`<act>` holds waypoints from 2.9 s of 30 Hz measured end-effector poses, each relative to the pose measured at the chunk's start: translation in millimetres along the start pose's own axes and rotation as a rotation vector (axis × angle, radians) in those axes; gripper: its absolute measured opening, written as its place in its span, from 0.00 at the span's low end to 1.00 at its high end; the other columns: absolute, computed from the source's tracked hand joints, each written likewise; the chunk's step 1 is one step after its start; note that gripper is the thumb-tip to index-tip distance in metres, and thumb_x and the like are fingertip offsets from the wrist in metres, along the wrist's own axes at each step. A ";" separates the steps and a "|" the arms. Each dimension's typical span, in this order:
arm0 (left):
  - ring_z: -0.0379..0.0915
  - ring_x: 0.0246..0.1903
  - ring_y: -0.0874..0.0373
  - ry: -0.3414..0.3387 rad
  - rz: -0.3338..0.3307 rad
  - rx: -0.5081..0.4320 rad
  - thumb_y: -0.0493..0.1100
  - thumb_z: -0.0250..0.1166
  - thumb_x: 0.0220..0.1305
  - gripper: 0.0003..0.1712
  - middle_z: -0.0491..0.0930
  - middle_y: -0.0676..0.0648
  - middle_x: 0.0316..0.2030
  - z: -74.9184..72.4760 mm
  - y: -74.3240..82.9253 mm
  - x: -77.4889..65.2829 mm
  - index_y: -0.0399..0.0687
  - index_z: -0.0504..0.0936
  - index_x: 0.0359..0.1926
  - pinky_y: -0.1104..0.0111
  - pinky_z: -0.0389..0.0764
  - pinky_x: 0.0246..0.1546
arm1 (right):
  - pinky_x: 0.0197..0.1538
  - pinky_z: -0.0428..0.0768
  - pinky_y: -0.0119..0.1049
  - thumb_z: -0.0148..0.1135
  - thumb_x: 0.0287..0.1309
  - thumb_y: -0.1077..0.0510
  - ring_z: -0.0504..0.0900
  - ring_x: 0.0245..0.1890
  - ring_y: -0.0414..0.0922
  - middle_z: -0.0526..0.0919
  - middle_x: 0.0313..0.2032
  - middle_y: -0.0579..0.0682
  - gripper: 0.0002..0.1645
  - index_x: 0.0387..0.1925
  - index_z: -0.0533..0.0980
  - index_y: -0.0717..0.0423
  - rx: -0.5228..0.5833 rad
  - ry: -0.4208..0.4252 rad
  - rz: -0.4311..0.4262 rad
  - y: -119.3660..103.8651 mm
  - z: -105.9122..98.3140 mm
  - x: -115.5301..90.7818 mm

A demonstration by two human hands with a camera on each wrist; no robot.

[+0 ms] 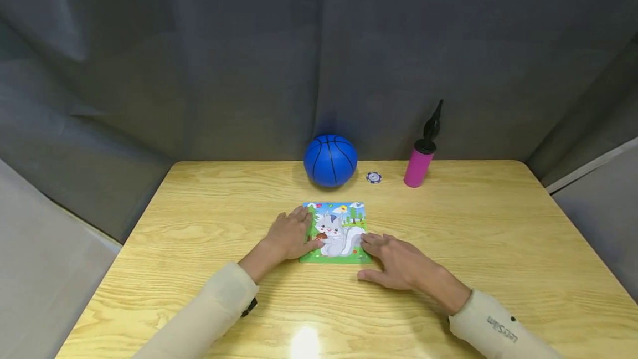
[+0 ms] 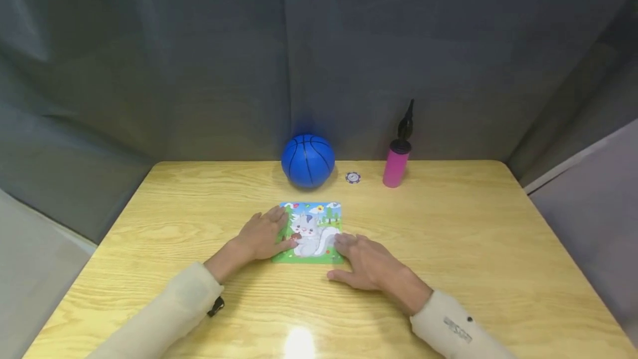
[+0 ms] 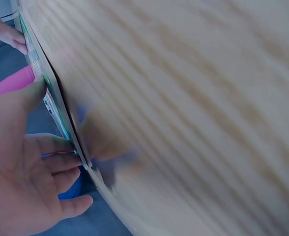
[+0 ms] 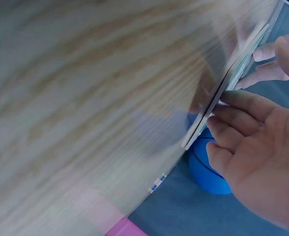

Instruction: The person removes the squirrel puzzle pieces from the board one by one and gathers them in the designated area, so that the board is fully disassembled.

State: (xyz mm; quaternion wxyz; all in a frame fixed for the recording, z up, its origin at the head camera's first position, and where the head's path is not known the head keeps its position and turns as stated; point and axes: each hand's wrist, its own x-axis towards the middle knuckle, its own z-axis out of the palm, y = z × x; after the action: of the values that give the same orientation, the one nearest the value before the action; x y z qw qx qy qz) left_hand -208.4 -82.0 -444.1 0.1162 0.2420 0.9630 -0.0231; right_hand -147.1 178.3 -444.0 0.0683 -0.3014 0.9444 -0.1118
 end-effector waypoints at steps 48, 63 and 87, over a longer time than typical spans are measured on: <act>0.37 0.75 0.52 -0.041 0.252 -0.088 0.65 0.46 0.69 0.40 0.41 0.46 0.76 6.7 40.8 9.7 0.53 0.50 0.74 0.50 0.52 0.72 | 0.40 0.74 0.36 0.72 0.49 0.58 0.73 0.35 0.44 0.80 0.34 0.52 0.23 0.48 0.80 0.60 0.355 0.047 0.353 49.5 -17.5 94.2; 0.35 0.75 0.52 -0.046 0.260 -0.125 0.69 0.47 0.65 0.45 0.39 0.45 0.76 10.8 34.0 7.9 0.52 0.49 0.74 0.50 0.50 0.72 | 0.44 0.74 0.38 0.75 0.44 0.59 0.72 0.37 0.44 0.77 0.36 0.52 0.27 0.49 0.78 0.59 0.360 -0.029 0.319 44.1 -21.7 100.4; 0.33 0.75 0.52 -0.059 0.280 -0.044 0.69 0.42 0.67 0.44 0.36 0.45 0.76 9.5 34.8 5.4 0.54 0.44 0.75 0.52 0.48 0.73 | 0.47 0.74 0.39 0.76 0.43 0.59 0.72 0.39 0.46 0.76 0.38 0.54 0.26 0.43 0.74 0.61 0.342 -0.102 0.362 45.8 -28.8 111.7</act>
State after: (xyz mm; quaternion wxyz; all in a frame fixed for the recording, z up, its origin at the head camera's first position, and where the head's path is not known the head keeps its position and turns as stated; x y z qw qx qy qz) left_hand -194.6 -49.9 -454.2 0.1519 0.3705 0.9163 0.0072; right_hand -268.5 154.2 -434.6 0.1848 -0.1168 0.9456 -0.2407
